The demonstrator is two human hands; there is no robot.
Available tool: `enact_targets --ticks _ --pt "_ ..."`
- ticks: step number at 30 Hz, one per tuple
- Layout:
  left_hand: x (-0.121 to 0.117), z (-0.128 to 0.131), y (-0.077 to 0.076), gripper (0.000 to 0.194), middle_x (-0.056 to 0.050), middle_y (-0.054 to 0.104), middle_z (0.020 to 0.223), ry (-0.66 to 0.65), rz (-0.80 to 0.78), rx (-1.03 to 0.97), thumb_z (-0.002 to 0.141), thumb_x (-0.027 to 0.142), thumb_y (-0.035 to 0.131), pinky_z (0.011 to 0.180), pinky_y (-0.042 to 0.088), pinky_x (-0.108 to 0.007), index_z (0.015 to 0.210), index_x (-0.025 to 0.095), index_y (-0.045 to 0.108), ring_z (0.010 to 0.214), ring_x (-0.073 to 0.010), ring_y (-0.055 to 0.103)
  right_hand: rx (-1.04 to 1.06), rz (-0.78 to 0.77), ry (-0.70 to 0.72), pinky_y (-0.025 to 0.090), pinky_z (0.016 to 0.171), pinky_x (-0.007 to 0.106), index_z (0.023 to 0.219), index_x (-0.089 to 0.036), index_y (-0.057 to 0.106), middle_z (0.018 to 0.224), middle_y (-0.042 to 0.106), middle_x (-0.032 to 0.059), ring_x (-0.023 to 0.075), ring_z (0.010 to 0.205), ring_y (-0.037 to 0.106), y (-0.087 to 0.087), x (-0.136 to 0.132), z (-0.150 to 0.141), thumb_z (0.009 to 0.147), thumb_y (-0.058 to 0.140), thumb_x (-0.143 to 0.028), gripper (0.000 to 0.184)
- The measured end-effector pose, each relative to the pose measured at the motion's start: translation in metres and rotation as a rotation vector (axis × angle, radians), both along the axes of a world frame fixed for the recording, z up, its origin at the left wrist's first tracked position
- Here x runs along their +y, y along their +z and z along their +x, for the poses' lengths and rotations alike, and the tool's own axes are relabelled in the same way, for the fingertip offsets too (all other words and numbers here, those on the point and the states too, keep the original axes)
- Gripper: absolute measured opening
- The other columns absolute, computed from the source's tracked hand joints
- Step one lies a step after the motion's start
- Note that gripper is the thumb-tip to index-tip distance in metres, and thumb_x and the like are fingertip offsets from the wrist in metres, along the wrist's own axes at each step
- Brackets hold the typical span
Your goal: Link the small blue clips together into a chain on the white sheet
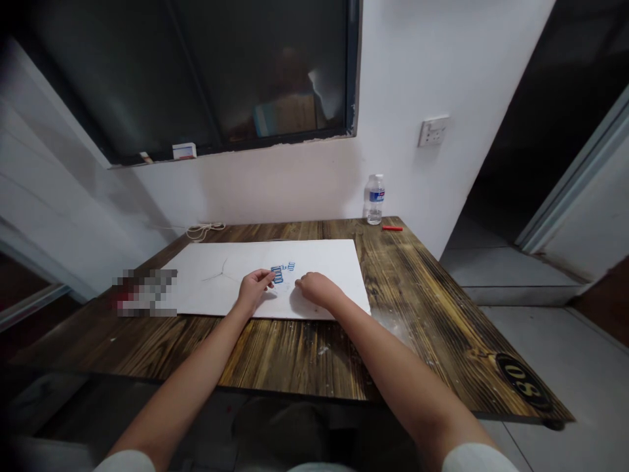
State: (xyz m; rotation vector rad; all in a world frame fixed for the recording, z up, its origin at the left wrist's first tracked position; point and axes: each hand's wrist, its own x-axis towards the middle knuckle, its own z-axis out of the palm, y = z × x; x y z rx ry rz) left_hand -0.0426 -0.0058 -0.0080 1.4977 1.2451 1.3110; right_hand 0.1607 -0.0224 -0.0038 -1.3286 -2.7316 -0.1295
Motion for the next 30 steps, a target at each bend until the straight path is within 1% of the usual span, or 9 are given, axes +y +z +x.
enact_targets --ticks 5,7,10,13,16,19,22,26,30 --pt "0.0 0.0 0.0 0.031 0.0 0.061 0.056 0.007 -0.008 -0.01 0.062 0.044 0.074 0.047 0.039 -0.021 0.071 0.015 0.067 0.051 -0.0102 0.053 0.049 0.027 -0.037 0.042 0.073 0.027 0.092 -0.012 0.066 0.09 0.068 0.0122 0.0202 0.083 0.062 -0.003 0.003 0.003 0.085 0.045 -0.008 0.022" --pt "0.0 0.0 -0.001 0.03 0.0 0.061 0.056 0.005 -0.011 -0.007 0.063 0.043 0.073 0.047 0.039 -0.022 0.072 0.015 0.067 0.051 -0.0103 0.053 0.104 0.023 -0.063 0.043 0.074 0.026 0.093 -0.013 0.067 0.089 0.068 0.0115 0.0196 0.083 0.062 -0.005 0.004 0.005 0.085 0.046 -0.009 0.022" --pt "0.0 0.0 -0.002 0.03 0.0 0.061 0.057 -0.009 -0.013 0.0 0.064 0.044 0.073 0.047 0.039 -0.022 0.071 0.015 0.067 0.051 -0.0104 0.053 0.31 0.047 -0.062 0.044 0.076 0.025 0.098 -0.015 0.069 0.093 0.068 0.0093 0.0173 0.085 0.063 -0.007 0.004 0.008 0.087 0.047 -0.011 0.024" --pt "-0.001 0.001 -0.001 0.03 -0.001 0.062 0.058 -0.028 -0.022 -0.001 0.063 0.044 0.073 0.048 0.039 -0.022 0.071 0.016 0.067 0.052 -0.0106 0.054 0.578 0.143 -0.023 0.045 0.076 0.024 0.099 -0.02 0.071 0.099 0.066 0.0071 0.0151 0.084 0.062 -0.008 0.003 0.007 0.089 0.049 -0.017 0.023" --pt "-0.003 0.001 0.001 0.031 -0.001 0.063 0.059 -0.046 -0.039 -0.008 0.062 0.045 0.073 0.049 0.038 -0.023 0.071 0.016 0.067 0.052 -0.0111 0.054 0.775 0.238 -0.006 0.045 0.069 0.023 0.096 -0.02 0.072 0.092 0.064 0.0063 0.0137 0.076 0.06 -0.006 0.0 0.002 0.09 0.052 -0.022 0.021" --pt "-0.006 0.002 0.004 0.033 -0.001 0.063 0.057 -0.082 -0.049 -0.001 0.062 0.047 0.073 0.05 0.038 -0.023 0.071 0.016 0.066 0.051 -0.0118 0.055 0.881 0.298 0.026 0.044 0.065 0.023 0.093 -0.02 0.071 0.084 0.063 0.0048 0.0126 0.072 0.058 -0.003 -0.005 -0.004 0.09 0.05 -0.024 0.021" --pt "-0.009 0.003 0.006 0.032 -0.001 0.062 0.054 -0.132 -0.048 0.012 0.065 0.046 0.072 0.051 0.038 -0.023 0.07 0.015 0.065 0.05 -0.0121 0.056 0.885 0.369 0.044 0.043 0.064 0.023 0.089 -0.018 0.07 0.082 0.062 0.0047 0.0127 0.07 0.056 -0.001 -0.01 -0.01 0.092 0.048 -0.026 0.023" --pt "-0.011 0.004 0.007 0.031 -0.001 0.063 0.055 -0.209 -0.048 0.025 0.066 0.045 0.071 0.052 0.038 -0.023 0.07 0.015 0.064 0.051 -0.0129 0.058 0.757 0.44 0.046 0.042 0.069 0.027 0.082 -0.015 0.069 0.08 0.063 0.0072 0.015 0.072 0.053 -0.002 -0.014 -0.015 0.093 0.043 -0.026 0.03" --pt "-0.01 0.004 0.006 0.032 -0.002 0.063 0.054 -0.264 -0.059 0.019 0.065 0.046 0.072 0.052 0.039 -0.024 0.069 0.016 0.064 0.051 -0.0139 0.059 0.598 0.352 0.06 0.041 0.076 0.03 0.084 -0.016 0.069 0.088 0.064 0.0092 0.0169 0.079 0.053 -0.001 -0.014 -0.018 0.095 0.04 -0.028 0.033"
